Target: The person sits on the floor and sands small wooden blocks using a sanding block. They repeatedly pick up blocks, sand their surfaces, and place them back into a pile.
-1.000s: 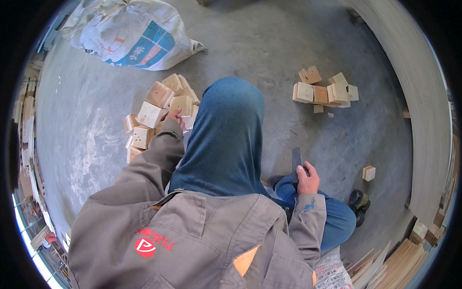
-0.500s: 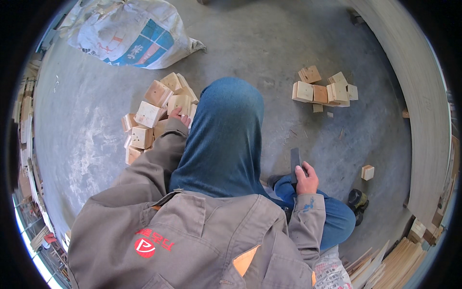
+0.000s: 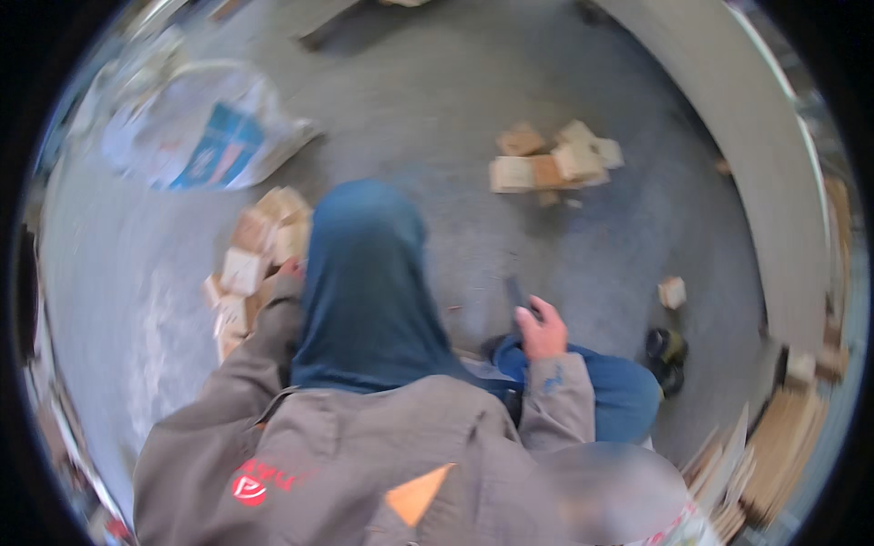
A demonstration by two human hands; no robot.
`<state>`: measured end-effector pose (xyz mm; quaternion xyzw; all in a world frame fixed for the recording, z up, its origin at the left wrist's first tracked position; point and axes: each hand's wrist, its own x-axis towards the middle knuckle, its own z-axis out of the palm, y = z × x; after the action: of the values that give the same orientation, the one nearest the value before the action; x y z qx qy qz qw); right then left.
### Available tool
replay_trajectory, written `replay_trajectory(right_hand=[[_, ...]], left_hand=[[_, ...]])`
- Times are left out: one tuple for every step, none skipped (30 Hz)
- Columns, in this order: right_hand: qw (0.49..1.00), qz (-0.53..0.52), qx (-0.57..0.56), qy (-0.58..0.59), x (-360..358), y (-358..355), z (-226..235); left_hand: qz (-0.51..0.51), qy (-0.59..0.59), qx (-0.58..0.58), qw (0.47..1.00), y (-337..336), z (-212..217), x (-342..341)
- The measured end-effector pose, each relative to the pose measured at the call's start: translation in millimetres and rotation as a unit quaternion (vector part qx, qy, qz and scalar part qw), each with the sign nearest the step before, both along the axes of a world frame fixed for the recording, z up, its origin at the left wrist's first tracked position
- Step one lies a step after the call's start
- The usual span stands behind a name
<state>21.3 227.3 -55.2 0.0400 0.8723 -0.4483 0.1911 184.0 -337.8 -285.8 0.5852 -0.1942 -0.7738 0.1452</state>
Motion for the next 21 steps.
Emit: replay_trajectory(right_hand=[[1.0,-0.004,0.0,0.015,-1,3,-2],[1.0,-0.016,-0.008,0.014,-2,-2,11],[0.998,-0.043,-0.037,0.006,-1,3,9],[0.997,-0.061,-0.056,-0.001,-4,-7,29],[0.996,-0.066,-0.054,0.016,-6,-8,34],[0.994,-0.081,-0.068,0.016,-7,-5,45],[0.993,-0.081,-0.083,0.016,-10,-8,62],[0.989,-0.1,-0.104,0.031,-9,-3,69],[0.984,-0.118,-0.124,0.046,-10,6,74],[0.979,-0.127,-0.148,0.061,-11,11,78],[0.973,-0.14,-0.174,0.062,-12,15,87],[0.966,-0.15,-0.2,0.062,-14,19,96],[0.959,-0.159,-0.227,0.061,-17,23,105],[0.956,-0.161,-0.227,0.089,-18,28,111],[0.95,-0.166,-0.248,0.092,-19,33,118],[0.943,-0.17,-0.268,0.096,-20,39,124],[0.941,-0.19,-0.257,0.111,-18,48,131],[0.941,-0.208,-0.235,0.128,-16,57,135],[0.936,-0.216,-0.245,0.13,-17,59,134],[0.931,-0.228,-0.256,0.126,-17,61,131],[0.926,-0.246,-0.258,0.126,-17,65,128]], left_hand=[[-0.015,0.002,-0.002,1.0,-6,2,-5],[-0.029,0.002,-0.007,1.0,-12,7,-12],[-0.044,0.003,-0.01,0.999,-19,12,-23],[-0.05,0.001,-0.016,0.999,-26,18,-28],[-0.057,0.0,-0.023,0.998,-35,26,-34],[-0.068,0.0,-0.027,0.997,-38,30,-43],[-0.068,0.003,-0.03,0.997,-44,30,-39],[-0.086,0.005,-0.04,0.996,-53,40,-53],[-0.106,0.01,-0.05,0.993,-60,48,-69],[-0.123,0.018,-0.064,0.99,-70,58,-78],[-0.141,0.028,-0.077,0.987,-80,67,-88],[-0.159,0.036,-0.091,0.982,-92,74,-95],[-0.19,0.053,-0.112,0.974,-107,84,-103],[-0.231,0.075,-0.142,0.96,-130,100,-112],[-0.269,0.101,-0.175,0.942,-148,118,-121],[-0.289,0.119,-0.204,0.928,-164,140,-133],[-0.25,0.124,-0.187,0.942,-127,153,-177],[-0.212,0.124,-0.176,0.953,-85,188,-219],[-0.219,0.14,-0.226,0.939,-92,216,-231],[-0.231,0.15,-0.276,0.921,-97,243,-246],[-0.267,0.148,-0.31,0.9,-82,270,-270]])
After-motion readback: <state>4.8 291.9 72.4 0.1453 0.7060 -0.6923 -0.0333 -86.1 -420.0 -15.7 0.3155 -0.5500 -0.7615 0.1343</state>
